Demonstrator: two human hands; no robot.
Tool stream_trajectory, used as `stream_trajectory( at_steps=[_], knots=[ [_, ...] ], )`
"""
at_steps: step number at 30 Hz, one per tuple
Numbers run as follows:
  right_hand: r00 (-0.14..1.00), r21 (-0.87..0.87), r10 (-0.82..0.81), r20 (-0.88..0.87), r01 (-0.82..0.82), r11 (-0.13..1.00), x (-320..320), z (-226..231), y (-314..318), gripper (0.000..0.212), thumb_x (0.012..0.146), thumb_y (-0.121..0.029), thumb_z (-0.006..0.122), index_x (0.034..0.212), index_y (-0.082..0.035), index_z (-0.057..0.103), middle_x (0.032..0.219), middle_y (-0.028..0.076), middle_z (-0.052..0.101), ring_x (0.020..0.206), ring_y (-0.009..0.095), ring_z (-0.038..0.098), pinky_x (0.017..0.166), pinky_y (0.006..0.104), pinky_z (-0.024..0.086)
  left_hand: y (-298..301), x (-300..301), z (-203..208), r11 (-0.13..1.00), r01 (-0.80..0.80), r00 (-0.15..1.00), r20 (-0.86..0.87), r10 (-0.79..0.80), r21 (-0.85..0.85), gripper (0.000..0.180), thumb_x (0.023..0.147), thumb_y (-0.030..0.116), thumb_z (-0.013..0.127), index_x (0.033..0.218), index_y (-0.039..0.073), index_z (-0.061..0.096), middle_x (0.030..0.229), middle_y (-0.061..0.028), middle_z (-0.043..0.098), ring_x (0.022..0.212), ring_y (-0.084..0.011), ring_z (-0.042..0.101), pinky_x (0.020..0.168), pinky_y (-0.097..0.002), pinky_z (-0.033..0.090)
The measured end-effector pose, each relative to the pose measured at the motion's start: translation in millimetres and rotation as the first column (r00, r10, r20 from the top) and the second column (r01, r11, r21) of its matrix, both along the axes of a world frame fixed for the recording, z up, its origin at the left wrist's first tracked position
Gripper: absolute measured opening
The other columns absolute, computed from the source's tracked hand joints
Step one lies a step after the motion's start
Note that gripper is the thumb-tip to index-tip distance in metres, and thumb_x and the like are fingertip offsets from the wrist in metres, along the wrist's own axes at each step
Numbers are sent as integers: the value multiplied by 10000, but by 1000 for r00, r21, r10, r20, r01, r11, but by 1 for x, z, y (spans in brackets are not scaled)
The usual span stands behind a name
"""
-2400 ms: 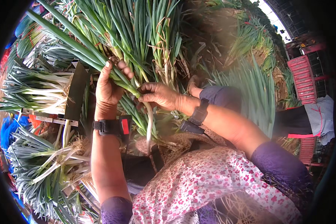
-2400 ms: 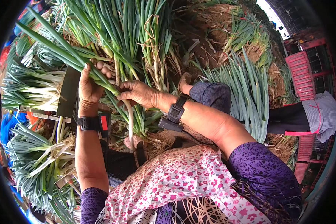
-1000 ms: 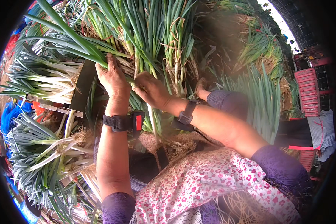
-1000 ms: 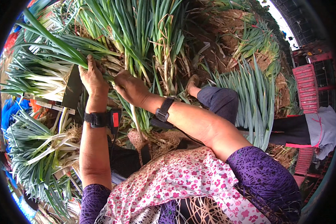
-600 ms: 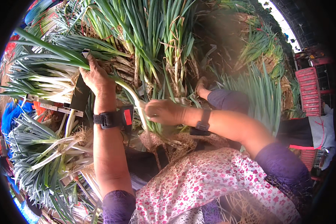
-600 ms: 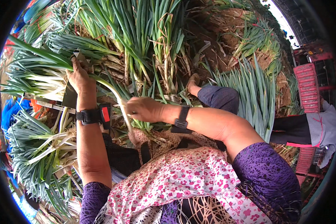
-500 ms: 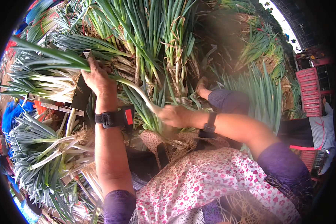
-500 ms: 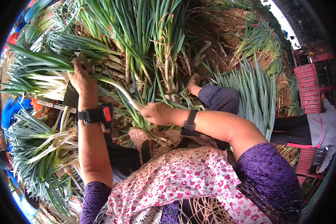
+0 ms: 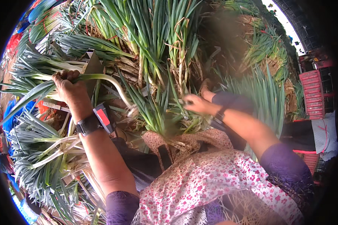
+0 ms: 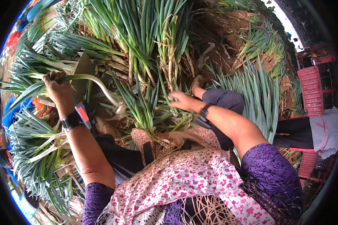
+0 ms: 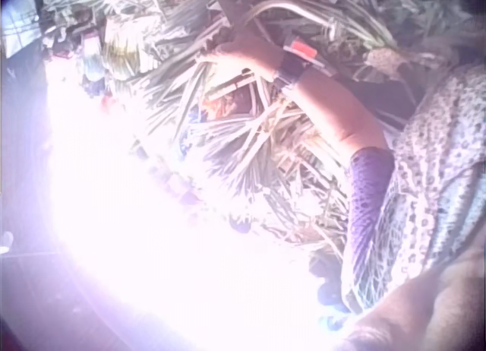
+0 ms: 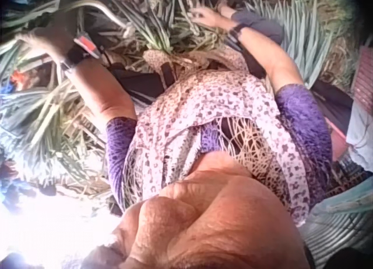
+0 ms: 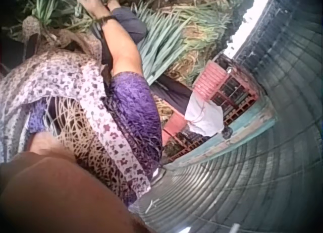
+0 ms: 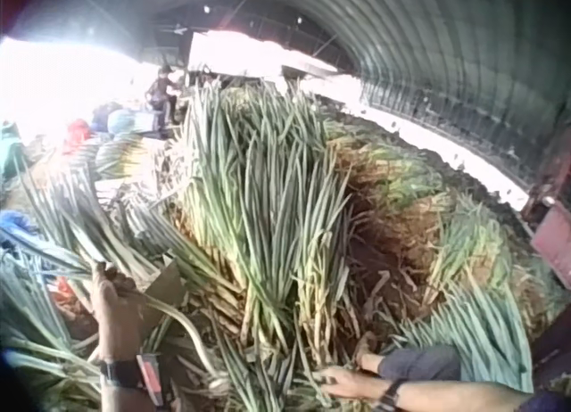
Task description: The person cleans green onions by hand, pulling off the outer layers and roots before placing them into a metal tray. They also move discarded layers aside to reach more onions from the pile.
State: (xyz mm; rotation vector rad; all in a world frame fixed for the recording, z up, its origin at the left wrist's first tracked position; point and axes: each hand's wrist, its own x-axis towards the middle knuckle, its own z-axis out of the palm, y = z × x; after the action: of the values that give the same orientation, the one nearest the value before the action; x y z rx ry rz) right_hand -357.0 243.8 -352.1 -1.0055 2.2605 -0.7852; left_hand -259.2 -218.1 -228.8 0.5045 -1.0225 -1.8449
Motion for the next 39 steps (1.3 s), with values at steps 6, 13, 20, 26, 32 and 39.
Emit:
stream_trajectory(
  at_steps=[6, 13, 20, 26, 32, 39],
  knots=[
    [948, -210, 253, -191, -291, 933, 39, 71, -140, 670, 749, -258, 643, 1329, -86, 354, 1200, 154, 479, 1150, 302, 452, 1002, 366, 357, -8, 4, 11, 949, 192, 923, -375, -87, 251, 133, 795, -46, 404, 813, 65, 334, 751, 4, 311, 657, -123, 336, 594, -224, 355],
    [918, -79, 386, -93, -393, 916, 67, 67, -98, 316, 846, -208, 492, 1116, -60, 563, 889, 153, 570, 793, 294, 588, 699, 391, 471, 23, 6, 43, 826, -123, 987, -15, 158, 550, 282, 947, 286, 448, 740, 100, 401, 630, 10, 365, 491, -115, 309, 446, -234, 311],
    [995, 133, 41, -90, -29, 991, 84, 61, -36, 209, 835, -234, 488, 848, -75, 624, 676, 120, 554, 672, 296, 581, 615, 392, 464, 3, 15, -6, 880, 40, 985, -166, 45, 473, 233, 948, 244, 441, 757, 113, 416, 600, 25, 331, 496, -108, 296, 480, -230, 307],
    [965, 551, 183, -189, -50, 833, 49, 31, 108, 360, 755, -200, 587, 1082, -49, 568, 1038, 179, 521, 844, 337, 567, 696, 432, 475, 11, 17, 24, 990, 59, 995, -83, -48, 129, 217, 936, 292, 444, 775, 150, 419, 636, 51, 351, 506, -85, 313, 447, -222, 278],
    [993, -233, -102, -61, 86, 969, 20, 134, -117, 601, 804, -268, 652, 1284, 10, 422, 1296, 194, 458, 1216, 277, 433, 1016, 357, 348, 53, -15, 3, 815, 286, 933, -341, -116, 504, 204, 924, 310, 498, 853, 122, 459, 683, -3, 482, 531, -97, 430, 478, -247, 405],
    [954, -461, 132, 270, 8, 887, 42, 163, -259, 190, 881, -121, 572, 1028, -1, 559, 744, 25, 576, 669, 93, 555, 612, 234, 484, 63, -3, 44, 890, 430, 893, -219, -394, 154, 382, 916, 286, 526, 1211, 63, 430, 971, -96, 588, 893, -188, 551, 788, -310, 447]
  ],
)
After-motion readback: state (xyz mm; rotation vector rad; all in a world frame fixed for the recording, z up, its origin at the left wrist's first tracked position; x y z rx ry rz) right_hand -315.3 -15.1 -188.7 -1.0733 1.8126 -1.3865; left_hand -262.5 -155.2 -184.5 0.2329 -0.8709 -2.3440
